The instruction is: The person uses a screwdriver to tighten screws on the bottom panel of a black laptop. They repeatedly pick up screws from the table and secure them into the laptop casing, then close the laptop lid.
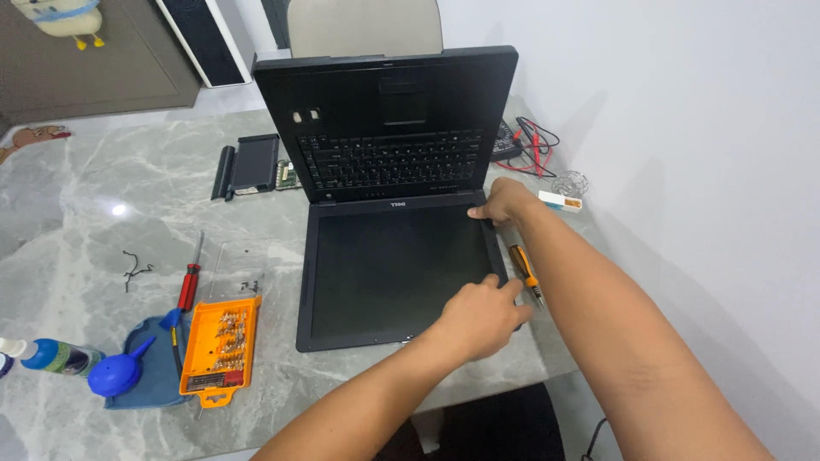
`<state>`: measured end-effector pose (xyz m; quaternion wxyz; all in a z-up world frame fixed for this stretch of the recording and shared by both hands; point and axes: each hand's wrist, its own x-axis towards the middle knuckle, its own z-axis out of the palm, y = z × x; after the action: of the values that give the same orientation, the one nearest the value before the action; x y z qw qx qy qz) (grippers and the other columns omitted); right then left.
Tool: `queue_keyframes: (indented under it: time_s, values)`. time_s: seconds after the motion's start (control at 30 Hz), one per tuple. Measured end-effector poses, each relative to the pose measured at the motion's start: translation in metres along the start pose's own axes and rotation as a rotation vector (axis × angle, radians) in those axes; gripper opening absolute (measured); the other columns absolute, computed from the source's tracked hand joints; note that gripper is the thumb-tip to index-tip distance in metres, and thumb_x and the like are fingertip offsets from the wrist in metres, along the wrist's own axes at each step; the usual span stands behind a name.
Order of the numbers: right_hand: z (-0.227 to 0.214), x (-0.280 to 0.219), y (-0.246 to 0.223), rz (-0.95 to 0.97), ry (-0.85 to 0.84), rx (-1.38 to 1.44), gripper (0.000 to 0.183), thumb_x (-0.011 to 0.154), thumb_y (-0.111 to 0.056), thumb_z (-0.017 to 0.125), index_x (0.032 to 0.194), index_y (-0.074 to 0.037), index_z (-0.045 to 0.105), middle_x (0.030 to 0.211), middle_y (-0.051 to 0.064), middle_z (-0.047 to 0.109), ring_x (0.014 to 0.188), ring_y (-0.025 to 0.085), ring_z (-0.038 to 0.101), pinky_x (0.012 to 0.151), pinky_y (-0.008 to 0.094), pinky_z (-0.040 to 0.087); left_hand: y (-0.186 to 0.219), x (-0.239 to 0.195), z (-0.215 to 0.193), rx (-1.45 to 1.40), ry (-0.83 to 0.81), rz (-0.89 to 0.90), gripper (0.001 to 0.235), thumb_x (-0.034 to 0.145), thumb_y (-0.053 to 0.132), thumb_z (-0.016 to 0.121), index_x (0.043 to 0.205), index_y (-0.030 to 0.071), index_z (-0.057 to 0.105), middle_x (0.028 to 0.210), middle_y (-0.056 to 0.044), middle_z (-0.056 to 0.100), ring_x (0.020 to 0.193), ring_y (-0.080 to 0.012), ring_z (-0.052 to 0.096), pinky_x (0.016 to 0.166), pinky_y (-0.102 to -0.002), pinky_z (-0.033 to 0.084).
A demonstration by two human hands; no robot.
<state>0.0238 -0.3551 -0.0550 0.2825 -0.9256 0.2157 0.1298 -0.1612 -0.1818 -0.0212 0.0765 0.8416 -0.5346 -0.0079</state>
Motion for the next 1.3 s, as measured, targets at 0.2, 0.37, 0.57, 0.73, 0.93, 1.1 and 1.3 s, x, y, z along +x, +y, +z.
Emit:
queue_keyframes:
  time_s: [0.2,0.37,0.57,0.73,0.93,1.1,1.3]
  values:
    - [0.006,-0.002,0.005,-0.006,0.05,0.005,0.046,0.068,-0.035,0.086,0.086,0.005,0.071,0.068,0.02,0.065,0.069,0.034,0.069,0.062,0.041,0.051,0.001,0.014,-0.033,0.063,-0.137,0.065,0.033,0.065,0.013,0.069,0.098,0.011,0.072,0.101,-0.014,0.065,0.084,-0.0345,0.065,0.062,-0.044,0.06]
    - [-0.002,-0.026,-0.008,-0.051,0.037,-0.076,0.05,0.072,-0.036,0.082,0.099,0.005,0.07,0.092,0.025,0.068,0.096,0.042,0.066,0.079,0.048,0.052,-0.003,0.04,0.003,0.038,-0.232,0.1,0.018,0.06,0.013,0.069,0.078,0.009,0.071,0.08,-0.012,0.067,0.067,-0.0308,0.067,0.05,-0.041,0.058]
    - [0.002,-0.017,-0.002,-0.027,0.029,-0.089,0.06,0.071,-0.041,0.082,0.109,0.003,0.067,0.108,0.026,0.066,0.109,0.043,0.061,0.087,0.053,0.05,-0.007,0.045,-0.01,0.111,-0.332,0.208,0.025,0.062,0.02,0.071,0.085,0.011,0.071,0.08,-0.009,0.069,0.07,-0.0274,0.067,0.057,-0.039,0.057]
    - [0.0,-0.01,-0.002,-0.052,0.005,-0.144,0.062,0.072,-0.044,0.08,0.108,0.005,0.068,0.104,0.025,0.067,0.105,0.042,0.063,0.085,0.052,0.051,-0.01,0.047,-0.018,0.094,-0.413,0.238,0.028,0.065,0.024,0.07,0.089,0.01,0.071,0.082,-0.008,0.07,0.074,-0.026,0.067,0.063,-0.039,0.057]
    - [-0.001,-0.027,-0.004,-0.005,-0.014,-0.037,0.047,0.072,-0.037,0.081,0.093,0.004,0.071,0.076,0.02,0.067,0.078,0.036,0.068,0.069,0.044,0.052,-0.018,0.052,-0.018,0.007,-0.449,0.308,0.028,0.072,0.026,0.068,0.095,0.011,0.067,0.086,-0.008,0.068,0.078,-0.0254,0.067,0.061,-0.037,0.055]
    - [-0.011,-0.052,-0.016,-0.047,-0.044,-0.102,0.049,0.076,-0.037,0.077,0.1,0.005,0.07,0.078,0.022,0.069,0.071,0.032,0.071,0.068,0.042,0.054,-0.018,0.048,-0.028,-0.036,-0.459,0.306,0.021,0.075,0.025,0.066,0.093,0.012,0.065,0.087,-0.008,0.067,0.078,-0.0251,0.066,0.061,-0.037,0.054]
    - [-0.014,-0.056,-0.007,-0.058,-0.09,-0.131,0.052,0.076,-0.036,0.078,0.101,0.008,0.069,0.092,0.026,0.069,0.085,0.037,0.07,0.067,0.043,0.055,-0.018,0.046,-0.024,-0.031,-0.444,0.293,0.021,0.079,0.024,0.066,0.096,0.012,0.064,0.091,-0.011,0.067,0.083,-0.0271,0.067,0.064,-0.038,0.056]
